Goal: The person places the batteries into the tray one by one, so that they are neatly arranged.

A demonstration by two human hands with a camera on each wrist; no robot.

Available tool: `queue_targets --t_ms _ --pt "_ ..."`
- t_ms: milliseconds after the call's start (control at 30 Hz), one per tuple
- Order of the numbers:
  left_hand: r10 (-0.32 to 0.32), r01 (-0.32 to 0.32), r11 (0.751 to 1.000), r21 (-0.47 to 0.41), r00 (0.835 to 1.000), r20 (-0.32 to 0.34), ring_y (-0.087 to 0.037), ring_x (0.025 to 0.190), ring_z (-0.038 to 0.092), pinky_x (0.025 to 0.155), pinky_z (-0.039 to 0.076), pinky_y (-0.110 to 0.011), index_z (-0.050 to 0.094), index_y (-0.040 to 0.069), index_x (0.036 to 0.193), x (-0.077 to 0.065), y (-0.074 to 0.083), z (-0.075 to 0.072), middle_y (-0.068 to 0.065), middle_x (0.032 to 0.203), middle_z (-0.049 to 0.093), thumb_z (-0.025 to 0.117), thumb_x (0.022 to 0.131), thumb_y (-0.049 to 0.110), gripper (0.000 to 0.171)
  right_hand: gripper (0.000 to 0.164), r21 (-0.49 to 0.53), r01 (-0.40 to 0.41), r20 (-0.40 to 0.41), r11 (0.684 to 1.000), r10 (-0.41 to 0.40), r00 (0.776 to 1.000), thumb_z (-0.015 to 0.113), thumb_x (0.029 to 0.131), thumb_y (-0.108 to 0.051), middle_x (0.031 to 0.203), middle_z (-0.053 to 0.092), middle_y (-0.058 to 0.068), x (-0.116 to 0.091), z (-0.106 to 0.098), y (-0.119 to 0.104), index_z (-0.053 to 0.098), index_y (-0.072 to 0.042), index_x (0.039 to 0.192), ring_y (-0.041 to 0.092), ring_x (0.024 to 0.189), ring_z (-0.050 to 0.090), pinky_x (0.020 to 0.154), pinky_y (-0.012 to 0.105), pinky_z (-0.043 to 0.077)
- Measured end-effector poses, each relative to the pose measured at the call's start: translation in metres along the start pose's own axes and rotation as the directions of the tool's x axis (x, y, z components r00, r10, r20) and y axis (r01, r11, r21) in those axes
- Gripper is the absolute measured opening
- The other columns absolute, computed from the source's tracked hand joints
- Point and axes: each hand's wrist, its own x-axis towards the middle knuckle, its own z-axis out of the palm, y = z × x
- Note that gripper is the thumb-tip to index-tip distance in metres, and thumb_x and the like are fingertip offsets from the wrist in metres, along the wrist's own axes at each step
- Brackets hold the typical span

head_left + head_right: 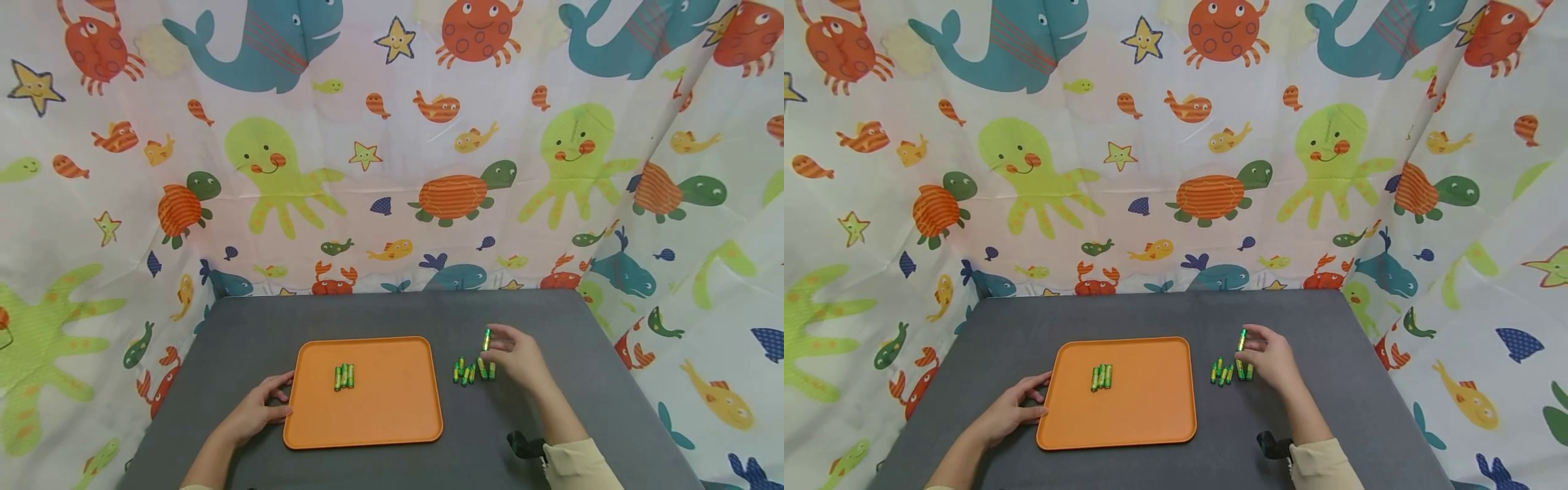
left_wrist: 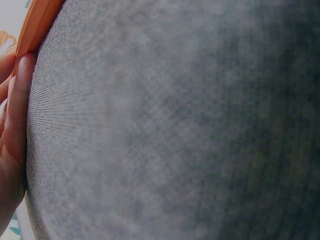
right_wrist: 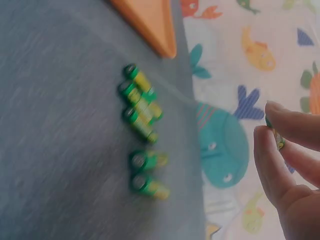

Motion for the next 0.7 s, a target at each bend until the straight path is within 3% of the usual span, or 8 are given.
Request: queue_targets --t_ms 267,700 --pt "0.004 -0.004 1.000 0.010 1.000 0.003 -0.027 0.108 0.048 0.081 0.060 -0.036 0.039 0.011 0.156 0.001 0.001 -0.002 -0.017 0.146 0.038 0.081 0.085 0.013 0.081 0.056 0.058 0.039 0.037 0.998 -0.041 0.998 0.080 0.088 -0.016 0.132 0.064 0.018 0.005 0.011 -0.027 0.059 -0.010 0.140 0.031 0.114 0.067 0.084 0.038 0.059" --pt "0.004 -0.005 1.000 0.004 1.000 0.013 -0.029 0.109 0.048 0.080 0.060 -0.037 0.037 0.009 0.156 -0.001 0.002 -0.001 -0.018 0.148 0.037 0.079 0.086 0.011 0.082 0.056 0.110 0.083 0.085 0.990 -0.092 0.992 0.083 0.084 -0.015 0.128 0.066 0.011 0.019 0.040 -0.074 0.063 -0.016 0.136 0.026 0.111 0.067 0.086 0.039 0.059"
